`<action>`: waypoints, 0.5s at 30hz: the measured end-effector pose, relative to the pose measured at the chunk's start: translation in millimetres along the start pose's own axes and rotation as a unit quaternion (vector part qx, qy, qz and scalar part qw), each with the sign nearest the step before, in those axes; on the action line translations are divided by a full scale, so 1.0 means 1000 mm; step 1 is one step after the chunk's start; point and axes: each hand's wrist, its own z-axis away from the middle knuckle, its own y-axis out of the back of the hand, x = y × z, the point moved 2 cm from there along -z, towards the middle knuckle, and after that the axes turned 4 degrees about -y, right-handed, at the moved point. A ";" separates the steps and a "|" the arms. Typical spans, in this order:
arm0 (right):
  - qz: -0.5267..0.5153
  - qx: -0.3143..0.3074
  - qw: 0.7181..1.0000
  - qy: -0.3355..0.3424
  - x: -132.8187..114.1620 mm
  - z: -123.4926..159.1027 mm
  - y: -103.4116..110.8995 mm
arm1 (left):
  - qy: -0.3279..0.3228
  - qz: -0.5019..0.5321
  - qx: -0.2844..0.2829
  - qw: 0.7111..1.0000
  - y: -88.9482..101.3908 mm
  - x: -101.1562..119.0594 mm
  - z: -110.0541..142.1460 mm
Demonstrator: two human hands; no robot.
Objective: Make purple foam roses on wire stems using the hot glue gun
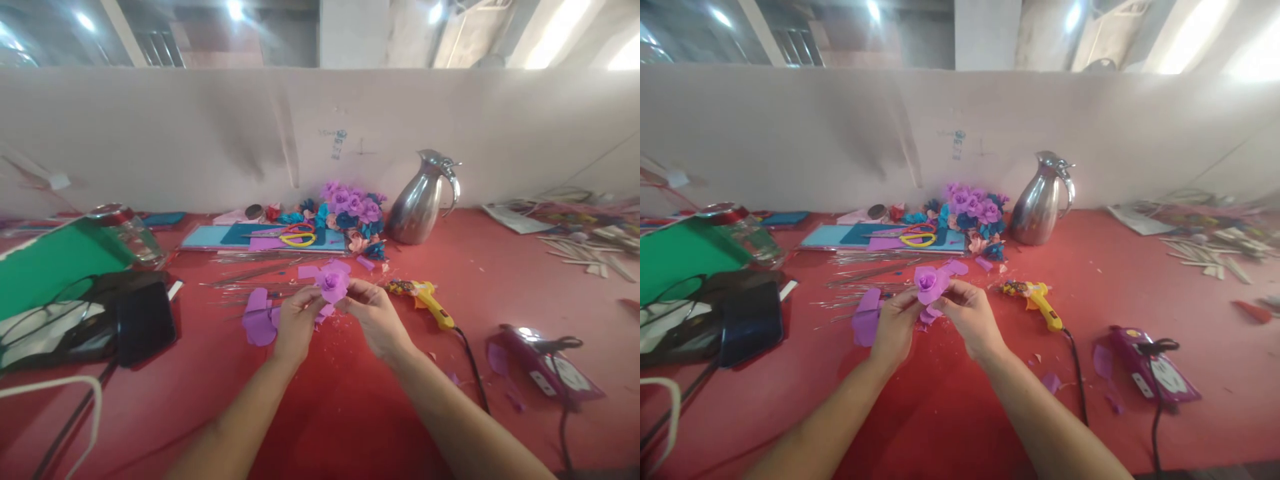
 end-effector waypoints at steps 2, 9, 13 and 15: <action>0.009 -0.001 1.000 -0.003 0.001 -0.001 0.002 | -0.014 -0.011 -0.005 1.000 0.000 0.002 0.000; 0.019 -0.001 1.000 -0.019 0.004 -0.003 0.009 | -0.023 -0.046 -0.008 0.999 0.001 0.008 0.000; 0.032 0.004 0.999 -0.019 0.004 -0.004 0.012 | -0.045 -0.030 -0.011 0.998 0.000 0.012 0.000; 0.036 0.004 0.999 -0.017 0.004 -0.005 0.013 | -0.057 -0.021 -0.016 0.998 0.000 0.013 0.000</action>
